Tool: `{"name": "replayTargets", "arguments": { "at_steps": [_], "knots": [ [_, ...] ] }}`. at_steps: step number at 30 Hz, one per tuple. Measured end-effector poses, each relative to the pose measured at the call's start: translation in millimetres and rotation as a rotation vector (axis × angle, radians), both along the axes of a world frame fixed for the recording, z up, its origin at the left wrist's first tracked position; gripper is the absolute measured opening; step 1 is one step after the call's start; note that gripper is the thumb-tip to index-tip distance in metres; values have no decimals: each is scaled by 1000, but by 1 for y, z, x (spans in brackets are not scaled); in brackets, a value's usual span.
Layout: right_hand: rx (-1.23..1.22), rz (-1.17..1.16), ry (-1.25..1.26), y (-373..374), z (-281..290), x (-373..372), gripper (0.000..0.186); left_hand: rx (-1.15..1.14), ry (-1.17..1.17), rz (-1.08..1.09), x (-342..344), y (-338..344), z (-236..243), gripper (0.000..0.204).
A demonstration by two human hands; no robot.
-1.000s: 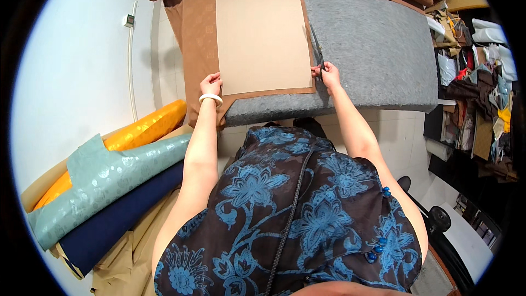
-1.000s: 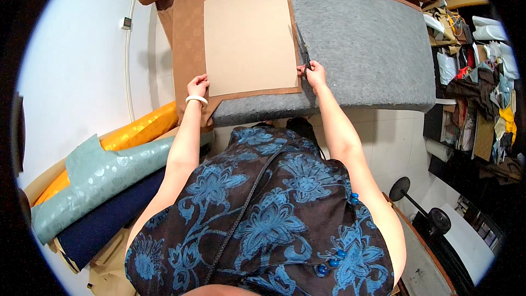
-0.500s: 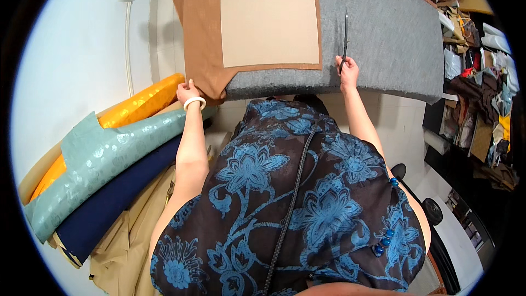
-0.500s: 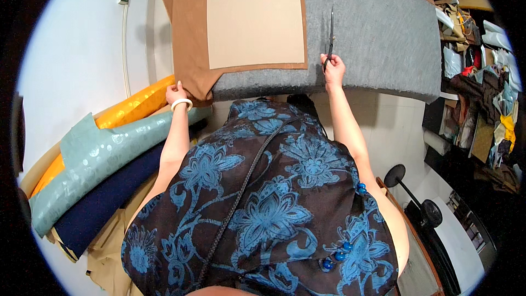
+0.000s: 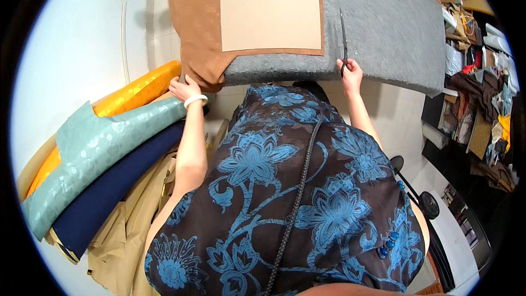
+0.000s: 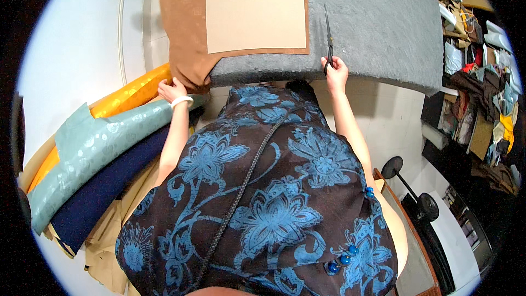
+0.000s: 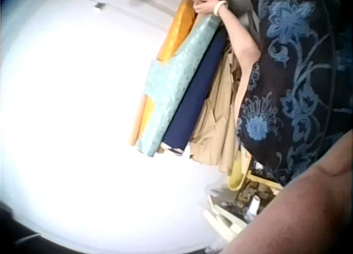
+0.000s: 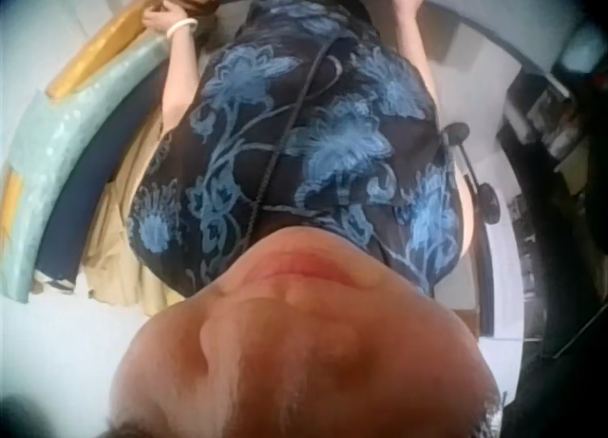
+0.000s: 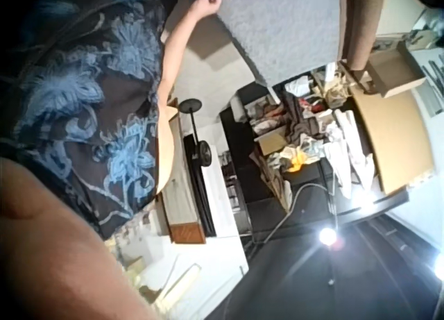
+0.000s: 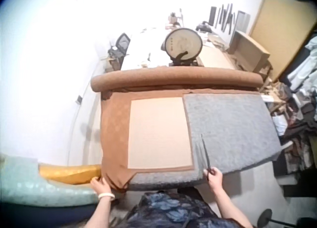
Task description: The person uses scissors to cut a large piece of brown fabric laid out on a gray workbench. They trim the fabric along the edges of a rectangular cardboard template and then cut out a circular shape using a separate cardboard template. The person removes the cut pieces and adjusts the fabric roll during the process.
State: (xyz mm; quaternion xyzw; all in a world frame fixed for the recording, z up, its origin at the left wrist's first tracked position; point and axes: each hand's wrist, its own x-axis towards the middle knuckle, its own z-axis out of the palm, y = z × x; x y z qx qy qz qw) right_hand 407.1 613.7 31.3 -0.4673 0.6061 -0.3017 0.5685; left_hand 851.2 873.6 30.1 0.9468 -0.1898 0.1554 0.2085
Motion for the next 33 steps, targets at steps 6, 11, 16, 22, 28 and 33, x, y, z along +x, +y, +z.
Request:
{"name": "replayTargets", "arguments": {
  "at_steps": [6,11,16,22,28,33],
  "knots": [
    [-134,270,331,18,42,21,36,80,100,-475,-87,-3,11,50],
    [-49,608,337,16,65,48,36,-94,266,-471,-74,-2,-14,12],
    [56,728,273,9,71,61,34,-34,268,-647,-65,35,33,19],
    [257,922,148,-11,61,68,36,-80,253,-610,-92,34,43,7],
    [336,1094,217,-27,67,86,33,166,131,-480,-99,-21,3,31],
    [374,1152,185,-31,56,82,26,-24,282,-728,-62,-9,-16,9]
  ]
}}
